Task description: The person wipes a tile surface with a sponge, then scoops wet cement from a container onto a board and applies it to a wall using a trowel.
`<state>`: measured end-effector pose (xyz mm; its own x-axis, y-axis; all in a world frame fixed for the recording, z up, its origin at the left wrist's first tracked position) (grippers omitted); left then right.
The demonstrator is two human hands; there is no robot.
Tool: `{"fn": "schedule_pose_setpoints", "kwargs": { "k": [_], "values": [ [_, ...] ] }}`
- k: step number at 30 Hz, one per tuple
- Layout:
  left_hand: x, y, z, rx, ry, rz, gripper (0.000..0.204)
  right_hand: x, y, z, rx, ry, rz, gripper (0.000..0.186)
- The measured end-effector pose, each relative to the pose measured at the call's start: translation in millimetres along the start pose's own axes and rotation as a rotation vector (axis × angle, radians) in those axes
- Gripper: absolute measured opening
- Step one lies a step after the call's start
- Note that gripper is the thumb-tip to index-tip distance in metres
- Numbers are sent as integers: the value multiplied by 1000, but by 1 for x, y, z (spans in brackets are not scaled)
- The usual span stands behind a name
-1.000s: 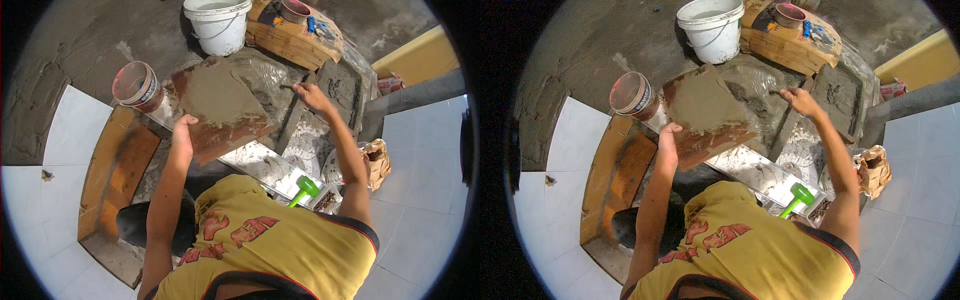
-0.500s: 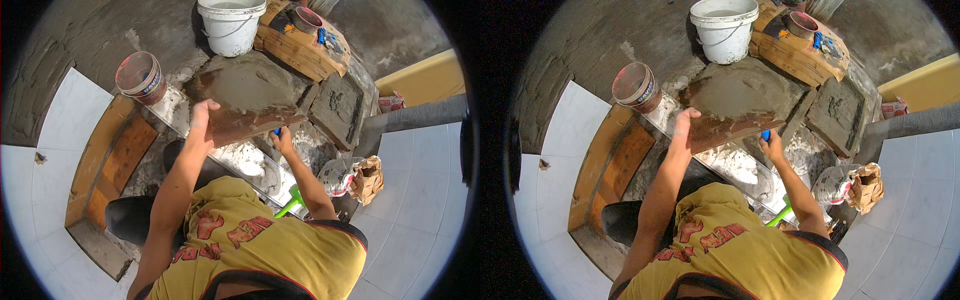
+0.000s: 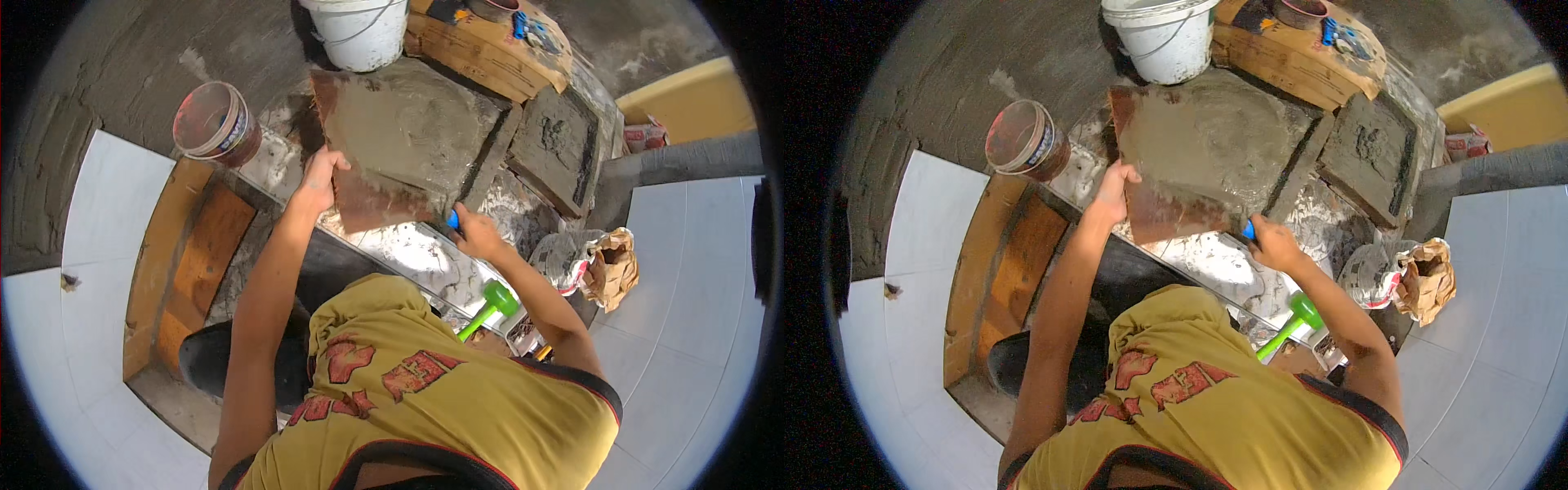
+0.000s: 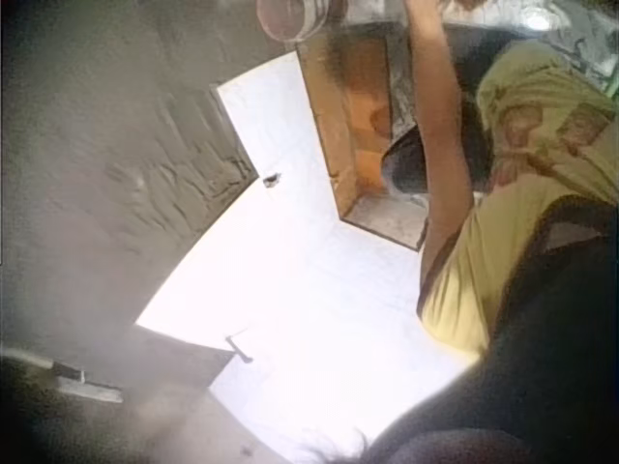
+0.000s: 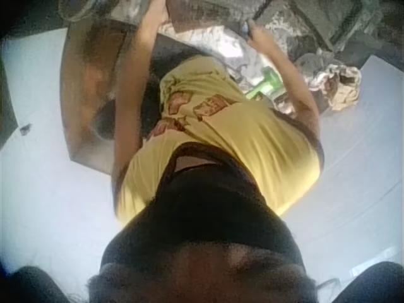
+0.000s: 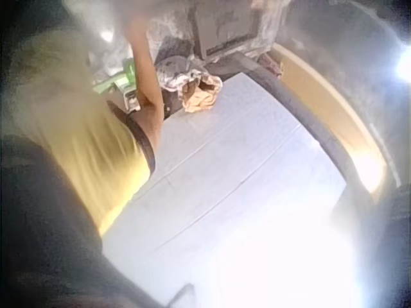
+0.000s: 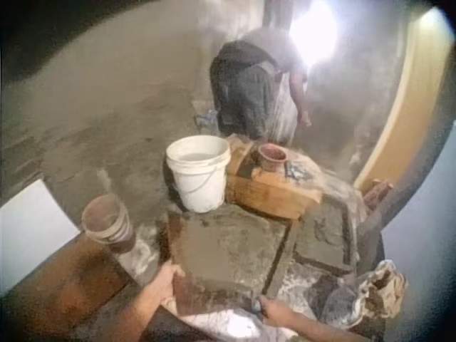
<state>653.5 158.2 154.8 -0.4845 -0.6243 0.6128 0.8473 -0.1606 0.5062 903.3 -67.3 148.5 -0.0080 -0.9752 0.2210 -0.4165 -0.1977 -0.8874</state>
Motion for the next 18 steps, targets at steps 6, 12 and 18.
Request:
{"fn": "schedule_pose_setpoints", "kwargs": {
  "k": [6, 12, 18],
  "values": [
    [3, -18, -15, -218, 22, -163, 64, -89, 63, 27, -141, 170, 122, 47],
    [38, -50, -29, -118, 19, -5, 56, -147, 56, 80, -79, 510, 23, 44],
    [92, -82, -43, 137, 205, 124, 54, -220, 9, 129, -71, 570, -45, 36]
  ]
}}
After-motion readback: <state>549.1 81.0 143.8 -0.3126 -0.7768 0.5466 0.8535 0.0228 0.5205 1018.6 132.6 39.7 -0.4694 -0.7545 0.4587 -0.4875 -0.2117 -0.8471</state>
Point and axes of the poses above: each hand's wrist, its own x-axis away from the middle knuckle, its own y-axis out of the palm, z = x × y, the point moved 4 cm from there along -x, towards the middle knuckle, and after that the axes turned 1 degree about -x, right-handed, at the moved point
